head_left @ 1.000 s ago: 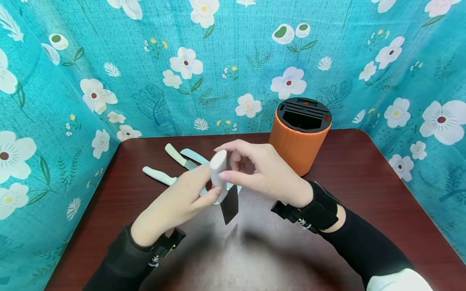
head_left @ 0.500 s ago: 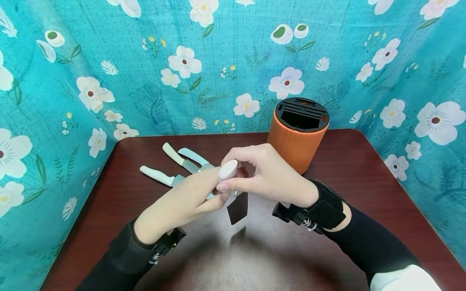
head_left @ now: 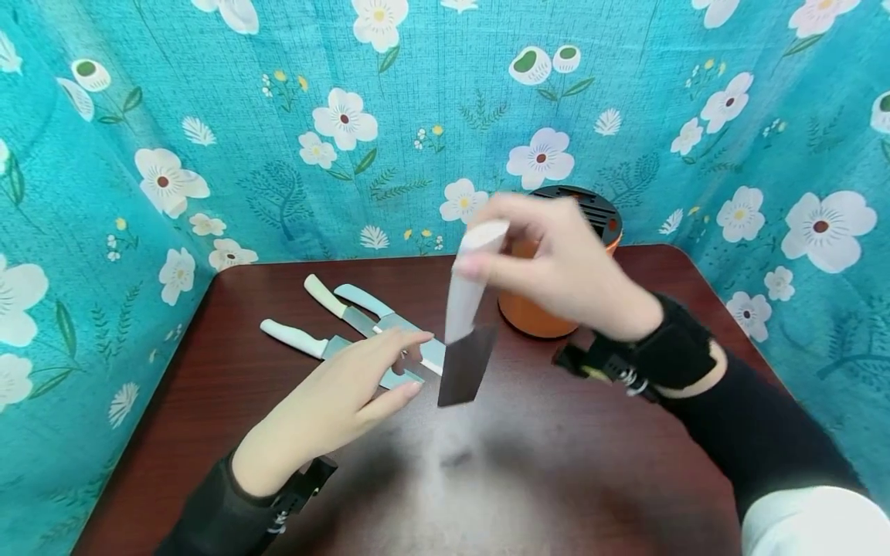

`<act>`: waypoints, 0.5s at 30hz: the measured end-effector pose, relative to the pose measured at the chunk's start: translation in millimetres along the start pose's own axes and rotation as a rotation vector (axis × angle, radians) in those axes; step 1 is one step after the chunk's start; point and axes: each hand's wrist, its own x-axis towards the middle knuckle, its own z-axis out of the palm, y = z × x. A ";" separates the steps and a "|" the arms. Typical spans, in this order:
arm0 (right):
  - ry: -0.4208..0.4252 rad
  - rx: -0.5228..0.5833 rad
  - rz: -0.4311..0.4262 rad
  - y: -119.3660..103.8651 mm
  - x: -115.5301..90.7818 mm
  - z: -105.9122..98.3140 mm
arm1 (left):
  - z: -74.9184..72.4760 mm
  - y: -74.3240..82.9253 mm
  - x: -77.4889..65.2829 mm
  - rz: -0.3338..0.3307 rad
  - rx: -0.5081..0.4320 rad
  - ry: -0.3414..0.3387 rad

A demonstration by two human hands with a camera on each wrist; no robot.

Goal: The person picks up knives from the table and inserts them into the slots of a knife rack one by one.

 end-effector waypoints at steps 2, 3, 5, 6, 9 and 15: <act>0.079 -0.015 0.005 -0.5 10.0 -18.2 | 3.2 -5.0 -4.8 -0.047 0.029 -0.012; 0.123 -0.020 0.007 -0.5 15.3 -27.6 | 4.8 -7.9 -7.5 -0.067 0.041 -0.019; 0.210 -0.040 0.006 1.4 27.6 -47.5 | 9.8 -15.2 -13.0 -0.119 0.064 -0.035; 0.250 -0.046 0.007 3.4 33.8 -57.8 | 12.7 -18.9 -16.2 -0.148 0.071 -0.043; 0.368 -0.033 0.045 10.4 50.9 -87.9 | 23.4 -30.0 -27.8 -0.241 0.060 -0.057; 0.545 -0.122 0.192 32.9 81.9 -137.6 | 42.7 -46.7 -49.1 -0.407 -0.018 -0.036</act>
